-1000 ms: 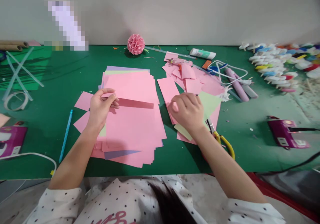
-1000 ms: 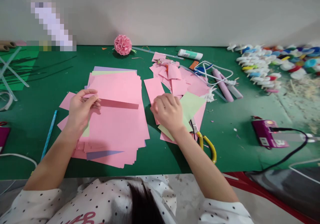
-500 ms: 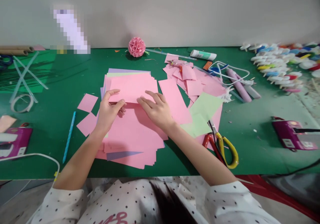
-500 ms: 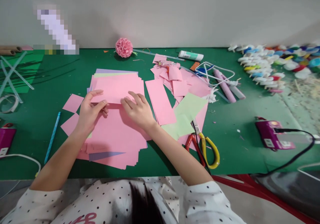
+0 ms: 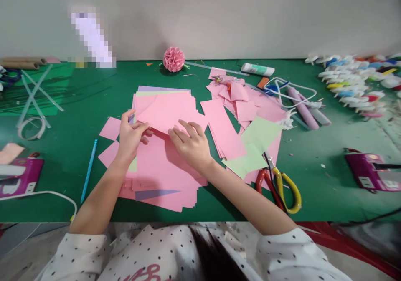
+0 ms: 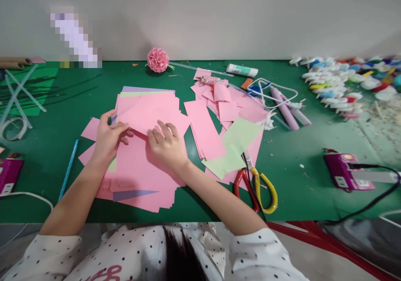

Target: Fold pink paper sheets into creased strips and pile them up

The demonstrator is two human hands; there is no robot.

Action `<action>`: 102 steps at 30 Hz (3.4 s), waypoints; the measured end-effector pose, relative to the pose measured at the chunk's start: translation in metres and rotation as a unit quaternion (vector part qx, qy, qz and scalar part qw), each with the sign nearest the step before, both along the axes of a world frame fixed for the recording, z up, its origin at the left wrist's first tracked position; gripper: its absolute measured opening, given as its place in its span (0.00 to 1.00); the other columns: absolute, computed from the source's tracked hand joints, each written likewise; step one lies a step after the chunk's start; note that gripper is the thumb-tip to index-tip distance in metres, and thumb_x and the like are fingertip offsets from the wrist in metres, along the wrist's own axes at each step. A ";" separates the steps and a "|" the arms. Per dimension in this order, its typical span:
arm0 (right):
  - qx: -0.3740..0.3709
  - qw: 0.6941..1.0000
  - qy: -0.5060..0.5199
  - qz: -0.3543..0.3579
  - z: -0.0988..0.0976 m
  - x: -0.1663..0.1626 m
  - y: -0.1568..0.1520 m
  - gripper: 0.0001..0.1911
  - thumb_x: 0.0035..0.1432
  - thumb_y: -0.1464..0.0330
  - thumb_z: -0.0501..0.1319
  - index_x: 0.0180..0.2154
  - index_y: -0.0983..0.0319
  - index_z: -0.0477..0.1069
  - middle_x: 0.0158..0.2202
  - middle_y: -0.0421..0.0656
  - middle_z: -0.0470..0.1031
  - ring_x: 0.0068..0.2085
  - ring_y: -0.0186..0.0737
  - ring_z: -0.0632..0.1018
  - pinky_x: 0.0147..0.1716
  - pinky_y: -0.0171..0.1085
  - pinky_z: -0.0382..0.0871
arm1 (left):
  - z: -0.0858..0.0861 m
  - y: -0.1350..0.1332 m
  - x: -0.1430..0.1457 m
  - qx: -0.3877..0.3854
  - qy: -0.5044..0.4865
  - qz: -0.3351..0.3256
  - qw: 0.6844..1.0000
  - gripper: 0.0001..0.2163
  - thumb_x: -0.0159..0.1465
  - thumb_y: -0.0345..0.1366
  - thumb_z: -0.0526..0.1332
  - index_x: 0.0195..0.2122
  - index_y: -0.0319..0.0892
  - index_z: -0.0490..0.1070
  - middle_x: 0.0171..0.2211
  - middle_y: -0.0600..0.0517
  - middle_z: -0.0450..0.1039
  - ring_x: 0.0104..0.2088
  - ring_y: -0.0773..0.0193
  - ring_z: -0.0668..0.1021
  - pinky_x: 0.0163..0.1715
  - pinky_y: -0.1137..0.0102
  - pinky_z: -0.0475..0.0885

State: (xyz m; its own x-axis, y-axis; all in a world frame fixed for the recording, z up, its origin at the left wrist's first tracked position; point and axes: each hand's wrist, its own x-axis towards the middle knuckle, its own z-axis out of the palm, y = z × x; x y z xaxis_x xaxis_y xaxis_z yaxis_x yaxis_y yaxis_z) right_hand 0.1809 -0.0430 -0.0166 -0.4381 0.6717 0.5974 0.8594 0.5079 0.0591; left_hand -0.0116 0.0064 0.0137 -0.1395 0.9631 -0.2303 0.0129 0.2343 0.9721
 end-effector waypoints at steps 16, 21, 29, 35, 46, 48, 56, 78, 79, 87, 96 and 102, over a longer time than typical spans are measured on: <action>-0.164 0.983 -0.048 -0.075 0.024 -0.031 -0.059 0.17 0.66 0.82 0.54 0.50 0.71 0.77 0.41 0.53 0.84 0.38 0.44 0.83 0.42 0.44 0.72 | -0.012 0.002 0.001 0.031 0.069 -0.017 0.997 0.30 0.51 0.31 0.67 0.56 0.47 0.63 0.26 0.56 0.75 0.24 0.62 0.80 0.15 0.75 0.74; -0.156 0.982 -0.068 -0.077 0.028 -0.038 -0.071 0.16 0.63 0.83 0.55 0.48 0.75 0.78 0.37 0.54 0.84 0.32 0.44 0.83 0.35 0.42 0.72 | -0.015 0.002 -0.001 0.033 0.082 -0.014 0.996 0.28 0.53 0.31 0.65 0.56 0.48 0.62 0.23 0.58 0.74 0.17 0.65 0.76 0.13 0.74 0.72; -0.210 0.970 -0.091 -0.086 0.042 -0.044 -0.081 0.16 0.61 0.85 0.56 0.44 0.74 0.80 0.29 0.52 0.82 0.27 0.42 0.81 0.30 0.41 0.68 | -0.023 0.002 -0.003 0.050 0.111 -0.009 0.992 0.25 0.53 0.29 0.63 0.53 0.48 0.64 0.23 0.58 0.74 0.18 0.64 0.77 0.16 0.74 0.73; -0.416 0.907 -0.066 -0.016 0.074 -0.029 -0.084 0.15 0.56 0.84 0.58 0.33 0.65 0.81 0.28 0.46 0.83 0.28 0.43 0.82 0.29 0.40 0.66 | -0.019 0.007 -0.001 0.041 0.034 0.037 0.998 0.23 0.51 0.30 0.62 0.49 0.46 0.64 0.22 0.59 0.73 0.19 0.67 0.75 0.17 0.77 0.68; -0.235 0.807 0.530 -0.111 0.098 0.053 -0.046 0.11 0.62 0.58 0.66 0.37 0.59 0.81 0.21 0.36 0.72 0.23 0.32 0.69 0.22 0.32 0.61 | -0.001 -0.001 0.002 0.018 -0.153 -0.046 0.987 0.29 0.66 0.65 0.51 0.46 0.44 0.72 0.48 0.42 0.79 0.45 0.54 0.82 0.40 0.63 0.79; -0.256 0.772 0.566 -0.134 0.078 0.051 -0.036 0.15 0.63 0.57 0.64 0.40 0.61 0.80 0.19 0.33 0.64 0.21 0.29 0.62 0.20 0.31 0.55 | -0.002 -0.005 0.006 0.000 -0.161 -0.103 0.982 0.32 0.64 0.68 0.52 0.46 0.43 0.75 0.44 0.41 0.81 0.44 0.51 0.83 0.38 0.61 0.79; -0.289 0.851 0.406 -0.161 0.033 0.050 -0.034 0.26 0.64 0.60 0.59 0.60 0.62 0.69 0.60 0.58 0.74 0.57 0.54 0.78 0.53 0.54 0.76 | 0.001 -0.016 0.006 -0.039 -0.105 -0.191 0.975 0.18 0.54 0.45 0.76 0.42 0.40 0.82 0.43 0.45 0.84 0.45 0.52 0.83 0.53 0.58 0.75; -0.500 0.590 0.632 -0.040 0.068 0.028 -0.057 0.47 0.59 0.54 0.68 0.71 0.52 0.48 0.49 0.47 0.79 0.42 0.45 0.82 0.42 0.47 0.81 | 0.009 -0.018 -0.005 -0.014 -0.118 -0.247 0.962 0.25 0.52 0.43 0.77 0.50 0.41 0.77 0.48 0.42 0.81 0.48 0.45 0.83 0.47 0.53 0.79; -0.485 0.589 0.644 -0.060 0.064 0.036 -0.057 0.44 0.59 0.54 0.67 0.70 0.51 0.51 0.48 0.46 0.79 0.41 0.44 0.82 0.41 0.46 0.81 | 0.010 -0.015 -0.008 -0.012 -0.102 -0.228 0.968 0.25 0.53 0.42 0.76 0.50 0.41 0.76 0.49 0.42 0.81 0.49 0.45 0.82 0.49 0.53 0.79; -0.483 0.625 0.599 -0.130 0.043 0.092 -0.061 0.37 0.56 0.59 0.68 0.65 0.55 0.61 0.44 0.44 0.78 0.39 0.43 0.79 0.39 0.43 0.78 | -0.004 0.008 -0.027 0.065 0.140 -0.105 0.982 0.39 0.52 0.26 0.65 0.66 0.51 0.60 0.62 0.42 0.68 0.53 0.53 0.79 0.50 0.55 0.79; -0.391 0.729 0.527 -0.196 0.043 0.116 -0.007 0.17 0.57 0.53 0.65 0.29 0.58 0.65 0.23 0.34 0.61 0.24 0.32 0.63 0.22 0.34 0.56 | 0.002 -0.014 0.002 0.263 0.466 -0.314 0.785 0.27 0.71 0.44 0.59 0.70 0.45 0.59 0.77 0.41 0.38 0.76 0.41 0.42 0.71 0.39 0.44; -0.329 0.816 0.415 -0.232 0.020 0.127 0.031 0.23 0.60 0.53 0.60 0.22 0.57 0.55 0.20 0.34 0.53 0.24 0.32 0.56 0.24 0.36 0.47 | 0.005 -0.027 0.010 0.196 0.527 -0.330 0.758 0.27 0.72 0.48 0.56 0.69 0.44 0.62 0.69 0.41 0.63 0.74 0.39 0.54 0.70 0.36 0.40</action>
State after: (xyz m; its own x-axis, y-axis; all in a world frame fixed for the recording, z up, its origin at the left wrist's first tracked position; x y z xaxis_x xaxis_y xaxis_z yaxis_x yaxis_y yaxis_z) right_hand 0.3081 -0.0118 0.0029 0.3274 0.9449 0.0016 0.5729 -0.1972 -0.7955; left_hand -0.0019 -0.0206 0.0188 0.4956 0.8685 -0.0045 0.8196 -0.4660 0.3333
